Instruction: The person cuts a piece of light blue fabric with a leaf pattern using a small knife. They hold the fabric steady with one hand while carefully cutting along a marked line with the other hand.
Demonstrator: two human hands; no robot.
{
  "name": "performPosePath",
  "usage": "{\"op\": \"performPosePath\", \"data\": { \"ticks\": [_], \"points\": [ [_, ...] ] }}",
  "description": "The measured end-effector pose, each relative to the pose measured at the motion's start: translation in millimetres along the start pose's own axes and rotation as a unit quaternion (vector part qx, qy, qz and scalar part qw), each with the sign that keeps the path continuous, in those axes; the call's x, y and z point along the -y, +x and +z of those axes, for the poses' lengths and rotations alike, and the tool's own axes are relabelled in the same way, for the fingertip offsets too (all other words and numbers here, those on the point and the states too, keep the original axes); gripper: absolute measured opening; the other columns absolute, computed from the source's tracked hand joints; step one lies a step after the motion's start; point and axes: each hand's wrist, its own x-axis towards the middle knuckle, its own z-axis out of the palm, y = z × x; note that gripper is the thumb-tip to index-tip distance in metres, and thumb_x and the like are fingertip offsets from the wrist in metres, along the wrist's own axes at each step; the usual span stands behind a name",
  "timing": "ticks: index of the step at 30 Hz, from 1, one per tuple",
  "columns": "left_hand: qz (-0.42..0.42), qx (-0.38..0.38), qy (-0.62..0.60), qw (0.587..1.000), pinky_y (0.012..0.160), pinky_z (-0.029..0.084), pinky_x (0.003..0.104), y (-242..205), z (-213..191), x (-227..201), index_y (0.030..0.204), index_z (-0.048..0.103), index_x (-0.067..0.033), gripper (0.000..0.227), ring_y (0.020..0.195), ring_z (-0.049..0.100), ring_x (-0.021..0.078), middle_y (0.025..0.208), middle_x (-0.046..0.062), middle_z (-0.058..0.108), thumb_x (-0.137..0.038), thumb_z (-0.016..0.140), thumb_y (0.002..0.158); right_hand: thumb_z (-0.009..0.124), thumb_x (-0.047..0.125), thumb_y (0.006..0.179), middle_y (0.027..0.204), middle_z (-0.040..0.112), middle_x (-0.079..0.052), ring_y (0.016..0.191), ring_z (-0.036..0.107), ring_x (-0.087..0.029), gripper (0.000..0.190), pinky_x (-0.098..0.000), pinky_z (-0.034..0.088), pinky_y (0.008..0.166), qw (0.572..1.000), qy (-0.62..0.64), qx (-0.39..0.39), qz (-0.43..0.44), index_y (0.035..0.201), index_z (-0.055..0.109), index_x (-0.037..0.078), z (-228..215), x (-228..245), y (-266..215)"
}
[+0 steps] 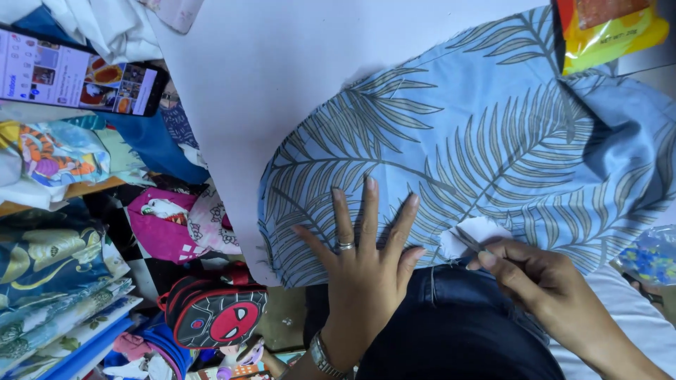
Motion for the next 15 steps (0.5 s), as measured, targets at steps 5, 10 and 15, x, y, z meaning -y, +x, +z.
{"op": "performPosePath", "data": {
  "ticks": [5,10,15],
  "points": [
    [-0.008,-0.006,-0.021,1.0,0.107,0.022,0.089,-0.6,0.7,1.9,0.162,0.035,-0.0419,0.071,0.158,0.019,0.0423,0.171,0.008,0.029,-0.073,0.055,0.101,0.064,0.021,0.099,0.051,0.035,-0.006,0.041,0.03,-0.016,0.037,-0.0317,0.022,0.042,1.0,0.019,0.018,-0.004,0.098,0.09,-0.005,7.3,-14.8,5.1],
    [-0.004,-0.001,-0.016,1.0,0.106,0.024,0.089,-1.3,3.6,3.0,0.162,0.031,-0.0427,0.07,0.158,0.015,0.0414,0.171,0.007,0.028,-0.076,0.05,0.103,0.062,0.026,0.102,0.052,0.035,-0.009,0.043,0.032,-0.019,0.043,-0.0342,0.026,0.039,0.999,0.034,0.002,0.011,0.085,0.084,-0.008,12.8,-7.7,2.7],
    [-0.004,0.001,-0.013,1.0,0.105,0.025,0.088,-1.1,5.1,3.1,0.162,0.032,-0.0439,0.071,0.157,0.018,0.0415,0.171,0.006,0.03,-0.076,0.051,0.102,0.064,0.023,0.103,0.055,0.04,-0.01,0.043,0.033,-0.019,0.039,-0.0329,0.025,0.039,0.999,0.033,0.008,0.003,0.082,0.08,-0.006,11.6,-8.9,3.9]
  ]
}}
